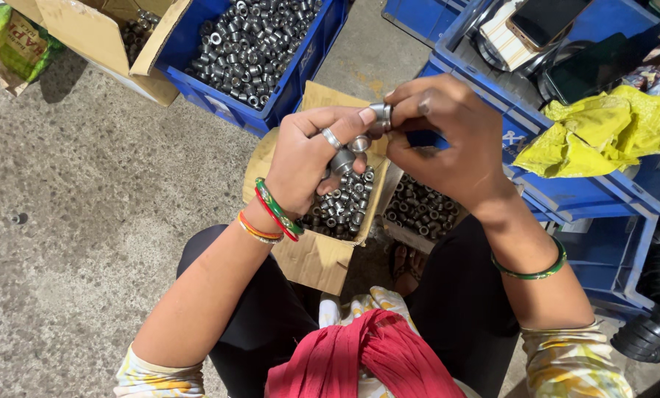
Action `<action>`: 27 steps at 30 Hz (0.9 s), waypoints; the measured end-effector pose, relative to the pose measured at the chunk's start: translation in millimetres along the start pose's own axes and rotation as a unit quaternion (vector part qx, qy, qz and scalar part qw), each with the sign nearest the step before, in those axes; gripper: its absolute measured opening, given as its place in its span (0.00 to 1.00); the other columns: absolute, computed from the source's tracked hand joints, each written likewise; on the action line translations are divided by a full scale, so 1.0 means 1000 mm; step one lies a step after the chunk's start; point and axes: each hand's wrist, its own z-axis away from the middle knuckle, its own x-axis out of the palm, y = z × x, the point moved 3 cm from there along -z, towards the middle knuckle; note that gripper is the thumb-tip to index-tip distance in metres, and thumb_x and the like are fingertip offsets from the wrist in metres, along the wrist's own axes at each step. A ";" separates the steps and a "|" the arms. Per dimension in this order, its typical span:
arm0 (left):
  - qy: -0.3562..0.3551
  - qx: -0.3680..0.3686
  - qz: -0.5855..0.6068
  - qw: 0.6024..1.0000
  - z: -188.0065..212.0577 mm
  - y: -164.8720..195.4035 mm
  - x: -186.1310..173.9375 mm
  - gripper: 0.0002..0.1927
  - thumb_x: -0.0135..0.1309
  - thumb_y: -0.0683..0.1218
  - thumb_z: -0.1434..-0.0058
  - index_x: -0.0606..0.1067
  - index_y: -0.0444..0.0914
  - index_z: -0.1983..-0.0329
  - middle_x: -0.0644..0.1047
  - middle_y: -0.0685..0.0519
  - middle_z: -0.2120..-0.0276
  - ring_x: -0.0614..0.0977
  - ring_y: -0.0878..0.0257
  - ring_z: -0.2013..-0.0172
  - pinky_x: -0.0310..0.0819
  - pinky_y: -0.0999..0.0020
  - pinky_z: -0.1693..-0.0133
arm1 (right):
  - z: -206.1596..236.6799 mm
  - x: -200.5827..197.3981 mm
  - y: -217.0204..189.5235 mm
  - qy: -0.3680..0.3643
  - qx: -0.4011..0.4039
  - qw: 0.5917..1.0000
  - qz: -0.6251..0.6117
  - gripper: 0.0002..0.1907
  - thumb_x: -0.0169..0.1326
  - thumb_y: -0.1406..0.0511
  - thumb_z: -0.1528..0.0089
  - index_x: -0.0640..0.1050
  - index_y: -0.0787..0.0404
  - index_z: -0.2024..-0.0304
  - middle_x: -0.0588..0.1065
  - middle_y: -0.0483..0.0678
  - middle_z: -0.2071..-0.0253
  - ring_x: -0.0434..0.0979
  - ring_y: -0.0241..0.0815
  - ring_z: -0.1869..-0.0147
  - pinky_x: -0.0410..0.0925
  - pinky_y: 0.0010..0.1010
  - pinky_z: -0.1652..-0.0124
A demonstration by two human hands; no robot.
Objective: The person sits on the floor and repeatedly picks up small cylindrical metal parts from a cardboard box. They hold multiple pieces in both hands, rotate them, and appear to fit or align them together before placing them back into the box.
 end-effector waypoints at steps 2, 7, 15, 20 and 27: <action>-0.011 -0.019 0.033 0.999 0.000 -0.001 -0.001 0.13 0.57 0.47 0.34 0.82 0.32 0.57 0.77 0.54 0.76 0.75 0.74 0.82 0.55 0.81 0.86 | 0.000 0.000 -0.001 0.008 -0.019 1.000 0.007 0.11 0.64 0.75 0.40 0.78 0.63 0.58 0.78 0.50 0.50 0.82 0.40 0.49 0.78 0.27 0.51; -0.011 0.164 -0.121 0.979 0.001 0.001 0.002 0.11 0.62 0.45 0.34 0.83 0.33 0.54 0.81 0.53 0.69 0.78 0.72 0.74 0.69 0.79 0.73 | 0.004 0.001 0.008 -0.007 0.048 0.997 -0.056 0.06 0.60 0.75 0.37 0.77 0.64 0.60 0.79 0.51 0.51 0.84 0.37 0.53 0.80 0.26 0.55; 0.052 0.427 -0.410 0.804 0.023 0.014 0.012 0.12 0.67 0.41 0.41 0.80 0.38 0.55 0.81 0.50 0.55 0.85 0.60 0.59 0.81 0.69 0.56 | 0.012 0.010 0.033 -0.041 0.290 0.847 -0.443 0.05 0.48 0.75 0.33 0.76 0.68 0.60 0.77 0.54 0.54 0.81 0.37 0.58 0.77 0.25 0.58; 0.057 0.402 -0.409 0.818 0.020 0.014 0.014 0.11 0.67 0.42 0.40 0.81 0.38 0.54 0.81 0.50 0.56 0.85 0.60 0.58 0.81 0.69 0.56 | 0.014 0.008 0.031 -0.031 0.248 0.893 -0.374 0.03 0.51 0.74 0.33 0.76 0.67 0.60 0.77 0.54 0.53 0.80 0.35 0.56 0.77 0.24 0.56; -0.005 0.068 -0.069 0.995 0.002 -0.002 0.003 0.12 0.61 0.46 0.36 0.84 0.33 0.55 0.79 0.49 0.76 0.69 0.74 0.85 0.56 0.79 0.83 | 0.009 -0.002 0.012 0.015 -0.033 0.999 0.009 0.08 0.63 0.74 0.39 0.78 0.64 0.59 0.78 0.49 0.49 0.82 0.39 0.49 0.77 0.25 0.54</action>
